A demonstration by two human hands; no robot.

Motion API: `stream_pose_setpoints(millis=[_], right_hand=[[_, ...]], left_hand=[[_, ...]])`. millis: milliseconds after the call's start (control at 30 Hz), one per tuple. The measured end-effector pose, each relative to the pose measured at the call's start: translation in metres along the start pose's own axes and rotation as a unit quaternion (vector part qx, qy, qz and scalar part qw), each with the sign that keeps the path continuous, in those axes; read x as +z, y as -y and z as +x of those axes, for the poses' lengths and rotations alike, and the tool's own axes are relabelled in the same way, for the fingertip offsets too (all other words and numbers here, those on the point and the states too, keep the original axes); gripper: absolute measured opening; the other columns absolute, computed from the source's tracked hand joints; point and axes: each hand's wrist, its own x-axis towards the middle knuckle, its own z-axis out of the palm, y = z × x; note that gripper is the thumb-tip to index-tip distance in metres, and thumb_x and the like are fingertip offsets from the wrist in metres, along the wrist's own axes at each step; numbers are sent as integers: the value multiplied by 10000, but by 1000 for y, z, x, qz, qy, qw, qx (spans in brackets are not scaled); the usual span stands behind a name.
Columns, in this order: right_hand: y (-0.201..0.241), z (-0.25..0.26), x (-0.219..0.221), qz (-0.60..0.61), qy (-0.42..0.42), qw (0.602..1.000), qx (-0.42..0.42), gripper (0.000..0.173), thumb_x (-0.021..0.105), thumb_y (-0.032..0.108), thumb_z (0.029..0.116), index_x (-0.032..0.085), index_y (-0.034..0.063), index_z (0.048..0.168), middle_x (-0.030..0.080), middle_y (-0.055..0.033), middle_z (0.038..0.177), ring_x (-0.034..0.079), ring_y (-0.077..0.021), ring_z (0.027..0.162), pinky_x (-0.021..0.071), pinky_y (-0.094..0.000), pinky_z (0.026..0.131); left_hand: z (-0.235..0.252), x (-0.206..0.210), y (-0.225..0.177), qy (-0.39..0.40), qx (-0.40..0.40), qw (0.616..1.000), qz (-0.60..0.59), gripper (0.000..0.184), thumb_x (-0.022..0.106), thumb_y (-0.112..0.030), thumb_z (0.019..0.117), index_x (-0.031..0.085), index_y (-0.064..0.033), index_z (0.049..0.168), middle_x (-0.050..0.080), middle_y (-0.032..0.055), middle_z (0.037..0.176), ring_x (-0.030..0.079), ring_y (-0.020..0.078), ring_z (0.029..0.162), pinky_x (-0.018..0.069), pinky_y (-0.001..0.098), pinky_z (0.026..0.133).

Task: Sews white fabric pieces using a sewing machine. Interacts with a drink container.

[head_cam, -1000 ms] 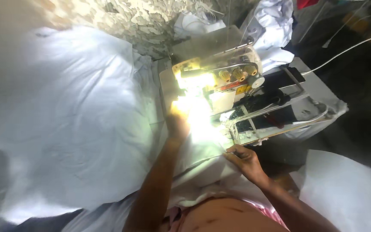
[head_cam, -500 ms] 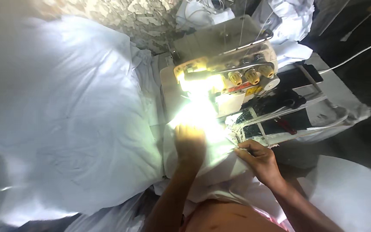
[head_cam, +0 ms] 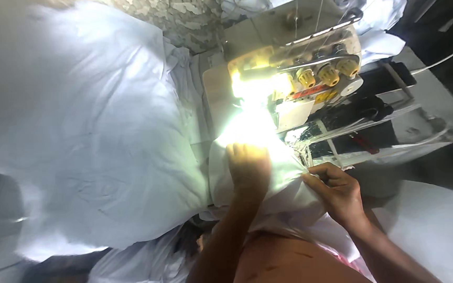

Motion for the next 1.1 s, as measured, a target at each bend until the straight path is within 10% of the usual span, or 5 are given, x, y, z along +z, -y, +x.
stream_pose_setpoints(millis=[433, 567, 700, 900, 1100], right_hand=[[-3, 3, 30, 30, 1, 1000, 4, 127, 638, -10, 900, 705, 81, 959, 687, 116, 815, 611, 58, 686, 547, -135, 672], [-5, 14, 42, 31, -1, 999, -13, 126, 644, -22, 891, 708, 60, 961, 673, 103, 792, 580, 64, 652, 518, -121, 624], [-6, 27, 51, 9, 1, 999, -43, 111, 628, -11, 910, 711, 25, 974, 682, 69, 859, 593, 61, 706, 525, -122, 661], [-5, 50, 61, -32, 3, 996, -83, 93, 617, 12, 953, 691, -11, 1004, 681, 17, 873, 606, 42, 726, 533, -133, 682], [-1, 69, 71, -70, -15, 994, -88, 97, 627, 40, 948, 683, 32, 1026, 655, -5, 811, 574, 10, 643, 496, -152, 586]], left_hand=[[27, 3, 35, 80, -69, 990, -89, 235, 530, 0, 954, 642, 160, 1085, 690, 299, 1038, 648, 455, 1101, 452, 519, 1044], [45, 10, 74, 115, -20, 982, -148, 472, 559, 17, 903, 549, 116, 1364, 557, 258, 1451, 481, 414, 1405, 293, 490, 1206], [68, 20, 101, 148, 20, 972, -180, 491, 595, 46, 874, 534, 74, 1361, 498, 286, 1478, 335, 453, 1487, 126, 604, 1238], [101, 25, 112, 183, -16, 971, -154, 447, 472, -201, 1073, 470, 40, 1449, 331, 195, 1640, 203, 428, 1547, 128, 618, 1227], [126, 34, 126, 176, -41, 964, -195, 522, 536, -110, 1008, 447, -17, 1514, 187, 232, 1682, 69, 455, 1564, 90, 645, 1219]])
